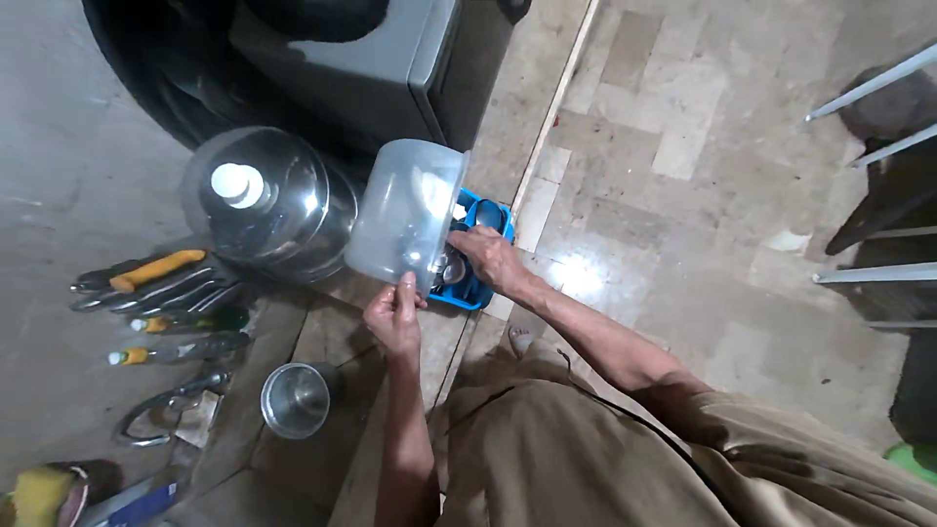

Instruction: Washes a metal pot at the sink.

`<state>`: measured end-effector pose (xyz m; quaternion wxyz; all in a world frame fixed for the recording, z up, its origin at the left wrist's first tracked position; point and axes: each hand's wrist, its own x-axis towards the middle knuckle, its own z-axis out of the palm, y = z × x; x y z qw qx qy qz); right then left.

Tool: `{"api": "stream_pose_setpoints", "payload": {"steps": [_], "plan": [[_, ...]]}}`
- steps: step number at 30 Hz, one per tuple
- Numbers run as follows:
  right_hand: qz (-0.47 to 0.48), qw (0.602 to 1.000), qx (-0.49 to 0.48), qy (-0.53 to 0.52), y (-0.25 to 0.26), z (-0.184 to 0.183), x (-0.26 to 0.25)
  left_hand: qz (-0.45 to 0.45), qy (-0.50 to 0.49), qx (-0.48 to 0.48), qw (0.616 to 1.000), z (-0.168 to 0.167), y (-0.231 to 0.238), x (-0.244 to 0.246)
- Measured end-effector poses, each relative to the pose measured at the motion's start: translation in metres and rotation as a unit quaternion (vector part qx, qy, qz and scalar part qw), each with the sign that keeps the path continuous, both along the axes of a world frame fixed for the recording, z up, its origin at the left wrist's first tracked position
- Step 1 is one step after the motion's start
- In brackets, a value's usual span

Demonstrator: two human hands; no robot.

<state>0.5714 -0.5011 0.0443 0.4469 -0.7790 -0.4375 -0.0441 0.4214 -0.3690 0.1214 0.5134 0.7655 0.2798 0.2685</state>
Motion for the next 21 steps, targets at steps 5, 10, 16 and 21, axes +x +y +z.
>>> {"api": "stream_pose_setpoints", "payload": {"steps": [5,10,16,21], "plan": [[-0.022,0.995,0.053,0.079,-0.037,0.007,-0.029,-0.044,0.034,0.106,0.993,-0.024,-0.014,-0.013],[-0.130,0.977,-0.006,0.167,-0.091,-0.032,-0.035,-0.110,0.129,0.224,0.960,-0.070,-0.030,-0.028],[-0.046,0.944,-0.133,0.298,-0.142,-0.057,-0.066,-0.163,0.205,0.147,0.954,-0.092,-0.021,-0.055],[0.205,0.873,-0.162,0.411,-0.090,-0.036,-0.119,-0.151,0.197,0.110,0.963,-0.090,0.016,-0.120]]}}
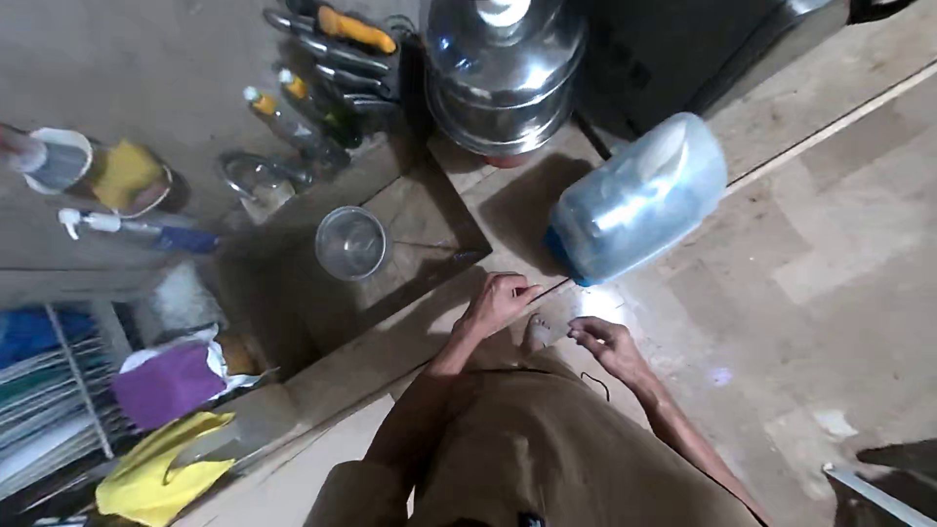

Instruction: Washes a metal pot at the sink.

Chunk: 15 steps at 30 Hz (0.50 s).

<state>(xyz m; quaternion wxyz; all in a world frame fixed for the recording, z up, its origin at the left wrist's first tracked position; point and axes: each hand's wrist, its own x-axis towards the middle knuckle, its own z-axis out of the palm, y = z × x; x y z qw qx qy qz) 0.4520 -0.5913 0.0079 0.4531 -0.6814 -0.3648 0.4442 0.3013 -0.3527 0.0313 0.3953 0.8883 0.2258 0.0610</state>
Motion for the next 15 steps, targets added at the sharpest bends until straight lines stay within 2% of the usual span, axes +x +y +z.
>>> {"api": "stream_pose_setpoints", "payload": {"steps": [3,9,12,15], "plan": [[0.089,0.995,0.049,-0.019,0.071,0.024,-0.033,0.091,0.018,-0.010,0.996,0.005,0.021,-0.065],[0.125,0.963,0.062,-0.230,0.202,0.030,-0.081,0.274,0.035,-0.054,0.959,-0.018,0.071,-0.214],[0.128,0.960,0.039,-0.244,0.247,0.024,-0.113,0.354,0.026,-0.073,0.932,-0.029,0.106,-0.275],[0.174,0.959,-0.013,-0.225,0.286,0.008,-0.152,0.431,0.035,-0.115,0.894,-0.051,0.150,-0.319]]}}
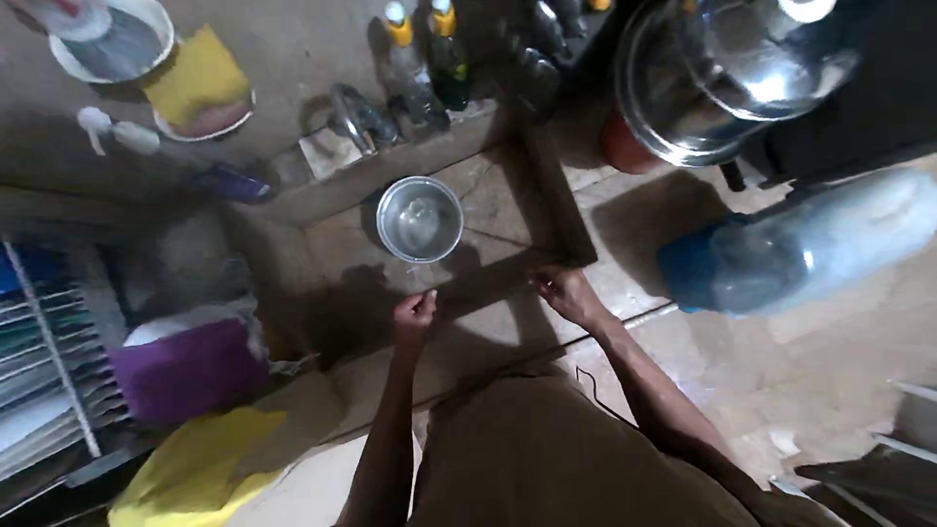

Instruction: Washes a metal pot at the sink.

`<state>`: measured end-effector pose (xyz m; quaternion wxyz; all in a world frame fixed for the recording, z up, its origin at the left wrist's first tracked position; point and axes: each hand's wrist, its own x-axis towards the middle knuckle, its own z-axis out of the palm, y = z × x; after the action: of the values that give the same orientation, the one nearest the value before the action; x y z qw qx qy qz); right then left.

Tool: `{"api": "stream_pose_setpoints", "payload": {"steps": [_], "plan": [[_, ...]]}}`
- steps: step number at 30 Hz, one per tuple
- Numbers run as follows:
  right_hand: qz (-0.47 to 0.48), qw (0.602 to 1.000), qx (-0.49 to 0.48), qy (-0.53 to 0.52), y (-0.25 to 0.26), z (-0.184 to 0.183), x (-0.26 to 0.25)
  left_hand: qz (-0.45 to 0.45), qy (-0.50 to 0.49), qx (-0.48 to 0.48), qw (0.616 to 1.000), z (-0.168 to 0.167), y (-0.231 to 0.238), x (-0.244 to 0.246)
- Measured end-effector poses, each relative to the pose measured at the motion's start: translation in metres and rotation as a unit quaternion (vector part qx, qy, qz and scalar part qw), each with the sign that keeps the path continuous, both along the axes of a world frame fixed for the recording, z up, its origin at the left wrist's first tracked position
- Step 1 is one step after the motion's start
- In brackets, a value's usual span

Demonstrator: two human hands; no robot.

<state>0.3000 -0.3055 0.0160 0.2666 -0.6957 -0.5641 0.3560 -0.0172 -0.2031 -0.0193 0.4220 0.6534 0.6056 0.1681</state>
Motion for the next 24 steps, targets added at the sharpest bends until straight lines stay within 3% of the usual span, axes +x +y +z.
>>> {"api": "stream_pose_setpoints", "payload": {"steps": [4,10,12,13,15,16,20,24], "plan": [[0.030,0.997,-0.069,-0.005,0.058,-0.023,-0.049,0.054,0.004,-0.033,0.998,-0.026,0.066,-0.030],[-0.024,0.996,-0.089,0.019,0.123,-0.031,-0.091,0.034,-0.039,0.062,0.997,0.009,0.210,-0.014],[-0.068,0.985,-0.112,0.109,0.141,-0.031,-0.101,0.018,-0.068,0.050,0.996,0.020,0.263,0.004],[-0.109,0.965,-0.123,0.204,0.156,-0.031,-0.107,0.011,-0.079,0.036,0.996,0.024,0.286,0.014],[-0.212,0.882,-0.124,0.402,0.196,-0.036,-0.119,-0.017,-0.081,-0.006,0.997,0.026,0.326,0.031],[-0.245,0.857,-0.119,0.438,0.214,-0.033,-0.125,-0.033,-0.082,-0.025,0.996,0.025,0.341,0.036],[-0.285,0.853,-0.157,0.407,0.252,-0.026,-0.131,-0.088,-0.066,-0.076,0.991,0.021,0.370,0.039],[-0.304,0.802,-0.203,0.472,0.271,-0.019,-0.139,-0.054,0.051,-0.021,0.997,0.027,0.375,0.048]]}}
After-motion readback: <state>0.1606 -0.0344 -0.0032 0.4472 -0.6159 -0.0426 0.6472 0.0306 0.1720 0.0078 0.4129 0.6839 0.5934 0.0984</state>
